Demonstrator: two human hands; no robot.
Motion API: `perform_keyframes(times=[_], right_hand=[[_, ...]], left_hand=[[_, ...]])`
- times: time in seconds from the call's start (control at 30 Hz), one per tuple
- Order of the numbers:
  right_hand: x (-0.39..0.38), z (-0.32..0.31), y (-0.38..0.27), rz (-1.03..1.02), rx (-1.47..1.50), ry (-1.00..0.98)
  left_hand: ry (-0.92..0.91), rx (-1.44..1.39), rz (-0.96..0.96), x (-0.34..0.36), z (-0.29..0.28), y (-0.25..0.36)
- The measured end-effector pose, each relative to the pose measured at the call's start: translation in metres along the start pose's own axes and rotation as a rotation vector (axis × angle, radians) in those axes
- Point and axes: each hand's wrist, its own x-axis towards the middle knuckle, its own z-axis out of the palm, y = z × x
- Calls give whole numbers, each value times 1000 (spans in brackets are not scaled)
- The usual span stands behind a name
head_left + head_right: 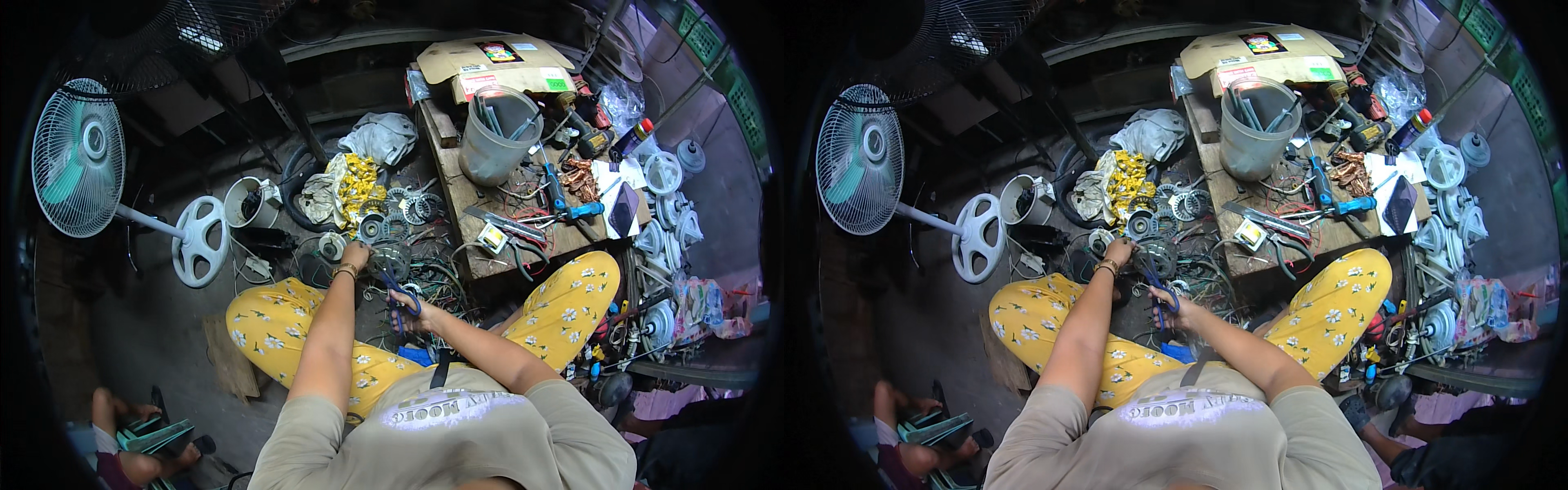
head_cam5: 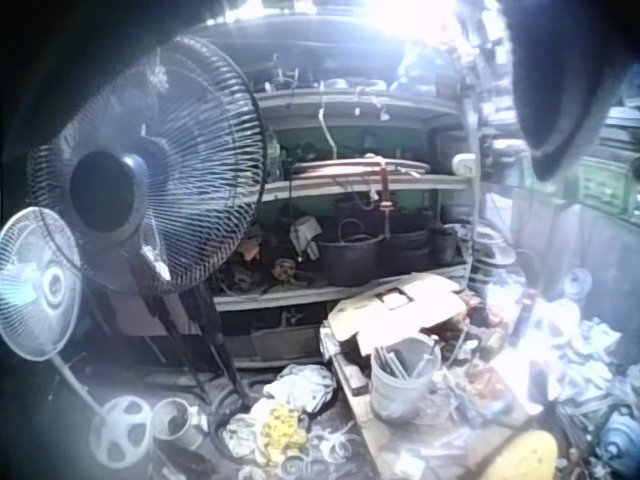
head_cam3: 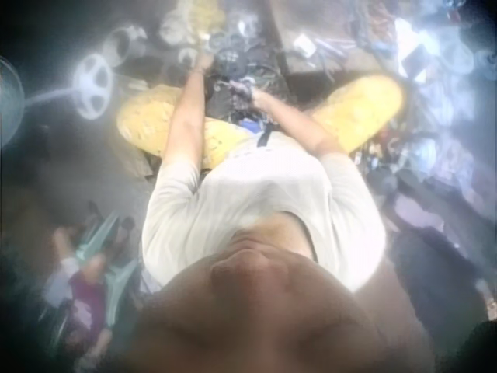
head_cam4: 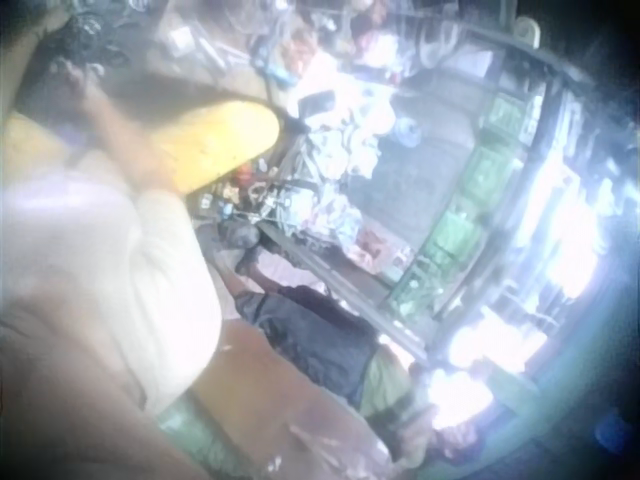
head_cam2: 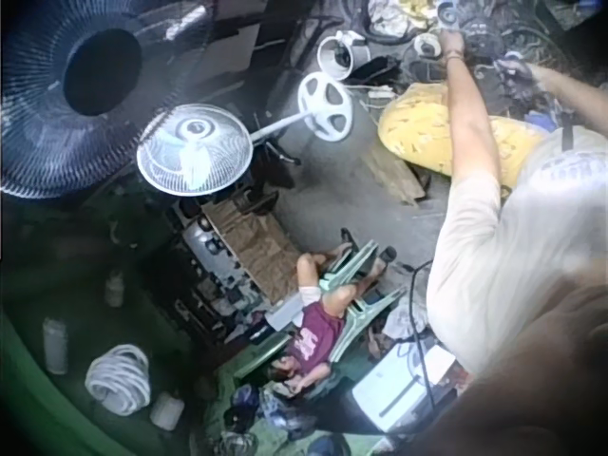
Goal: The person strips insulation from wires using pliers and twists the ends together by hand. They wrap the exposed wire with tape and handle a small electronic component among a collection of parts on a cluttered workbench.
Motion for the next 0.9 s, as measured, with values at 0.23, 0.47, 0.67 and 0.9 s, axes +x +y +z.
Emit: perform_keyframes(times=[0.23,0.47,0.67,0.9], right_hand=[[43,-4,6,-74,241,-146],[64,7,-12,-184,433,-203],[77,8,-19,-178,428,-152],[83,13,-8,-227,278,8]], left_hand=[[-126,-157,-79,-6,3,5],[-55,-66,-5,-7,7,-7],[28,143,198,-19,4,-3],[-76,-151,4,-7,7,-22]])
